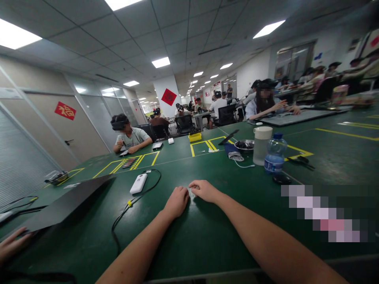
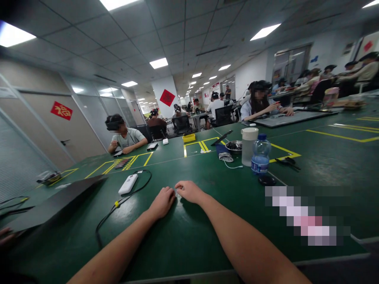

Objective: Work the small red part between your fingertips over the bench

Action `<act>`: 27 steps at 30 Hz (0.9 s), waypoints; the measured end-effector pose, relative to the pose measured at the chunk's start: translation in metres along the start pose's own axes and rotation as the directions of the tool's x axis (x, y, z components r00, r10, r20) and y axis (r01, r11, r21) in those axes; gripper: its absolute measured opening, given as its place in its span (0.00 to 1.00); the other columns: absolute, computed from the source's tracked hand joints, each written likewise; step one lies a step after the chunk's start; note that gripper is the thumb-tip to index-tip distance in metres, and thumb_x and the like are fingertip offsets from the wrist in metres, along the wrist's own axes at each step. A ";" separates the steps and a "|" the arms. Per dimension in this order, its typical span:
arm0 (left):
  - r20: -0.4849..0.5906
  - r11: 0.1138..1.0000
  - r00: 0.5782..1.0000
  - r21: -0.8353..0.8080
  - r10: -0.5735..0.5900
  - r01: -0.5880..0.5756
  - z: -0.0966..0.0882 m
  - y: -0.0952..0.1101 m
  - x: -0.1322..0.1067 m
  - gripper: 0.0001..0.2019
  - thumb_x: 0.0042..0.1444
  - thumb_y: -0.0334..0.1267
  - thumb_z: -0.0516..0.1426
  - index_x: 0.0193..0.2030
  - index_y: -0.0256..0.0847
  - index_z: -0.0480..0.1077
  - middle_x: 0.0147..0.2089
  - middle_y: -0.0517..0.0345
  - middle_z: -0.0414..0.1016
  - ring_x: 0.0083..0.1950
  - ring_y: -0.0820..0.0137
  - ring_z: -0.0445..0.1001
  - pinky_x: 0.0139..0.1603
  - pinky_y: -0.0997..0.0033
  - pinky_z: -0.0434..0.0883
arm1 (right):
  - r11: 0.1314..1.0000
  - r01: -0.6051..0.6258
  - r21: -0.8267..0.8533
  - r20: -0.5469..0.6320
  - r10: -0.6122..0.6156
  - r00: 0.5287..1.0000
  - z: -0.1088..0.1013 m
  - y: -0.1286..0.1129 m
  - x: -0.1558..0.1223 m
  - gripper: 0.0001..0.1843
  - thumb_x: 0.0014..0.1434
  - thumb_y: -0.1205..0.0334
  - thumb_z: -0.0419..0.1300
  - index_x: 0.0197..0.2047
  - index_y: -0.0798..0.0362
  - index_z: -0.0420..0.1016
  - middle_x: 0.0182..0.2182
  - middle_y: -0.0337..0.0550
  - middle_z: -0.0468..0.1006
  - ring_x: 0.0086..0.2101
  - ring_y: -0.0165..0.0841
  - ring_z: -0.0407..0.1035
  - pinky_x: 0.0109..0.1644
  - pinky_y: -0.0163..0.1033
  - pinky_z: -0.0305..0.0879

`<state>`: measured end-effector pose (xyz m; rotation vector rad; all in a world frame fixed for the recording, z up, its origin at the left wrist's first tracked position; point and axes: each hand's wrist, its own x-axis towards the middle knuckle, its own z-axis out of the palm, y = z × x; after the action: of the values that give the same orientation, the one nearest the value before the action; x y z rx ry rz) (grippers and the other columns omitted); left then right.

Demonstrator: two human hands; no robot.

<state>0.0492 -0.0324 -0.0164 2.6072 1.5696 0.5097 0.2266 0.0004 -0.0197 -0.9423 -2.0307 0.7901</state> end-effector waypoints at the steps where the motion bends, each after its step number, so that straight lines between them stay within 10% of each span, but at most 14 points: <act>1: 0.007 1.000 1.000 0.000 0.008 -0.008 -0.001 -0.001 0.000 0.10 0.61 0.37 0.46 0.36 0.39 0.66 0.39 0.50 0.66 0.43 0.63 0.64 0.47 0.63 0.60 | 1.000 -0.013 0.014 0.003 0.013 1.000 0.001 0.002 0.001 0.13 0.52 0.68 0.55 0.41 0.55 0.76 0.27 0.41 0.77 0.25 0.30 0.71 0.33 0.34 0.64; 9: 0.027 0.980 0.984 0.093 -0.179 0.175 -0.039 -0.070 -0.075 0.11 0.61 0.40 0.44 0.35 0.41 0.65 0.37 0.51 0.68 0.40 0.62 0.66 0.43 0.65 0.61 | 0.987 -0.101 0.122 0.038 0.097 0.995 0.002 0.013 0.004 0.12 0.52 0.67 0.56 0.40 0.56 0.76 0.22 0.39 0.76 0.25 0.31 0.72 0.32 0.34 0.65; 16: 0.013 0.851 0.874 0.235 -0.486 0.469 -0.084 -0.145 -0.166 0.16 0.58 0.48 0.45 0.37 0.40 0.67 0.39 0.50 0.69 0.41 0.60 0.69 0.46 0.61 0.63 | 0.988 -0.117 0.102 0.039 0.114 0.993 0.001 0.011 0.004 0.11 0.51 0.67 0.56 0.38 0.56 0.76 0.22 0.39 0.76 0.25 0.31 0.72 0.32 0.33 0.65; 27: 0.103 0.756 0.794 0.399 -0.599 0.519 -0.091 -0.142 -0.186 0.19 0.62 0.44 0.39 0.42 0.36 0.65 0.41 0.46 0.67 0.38 0.62 0.72 0.41 0.62 0.66 | 0.992 -0.114 0.060 0.040 0.112 0.993 0.001 0.012 0.004 0.12 0.51 0.65 0.56 0.37 0.57 0.77 0.22 0.41 0.77 0.25 0.31 0.72 0.31 0.32 0.64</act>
<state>-0.1787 -0.1366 -0.0074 2.0862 2.3921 -0.1289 0.2282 0.0097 -0.0280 -1.0212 -1.9859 0.9331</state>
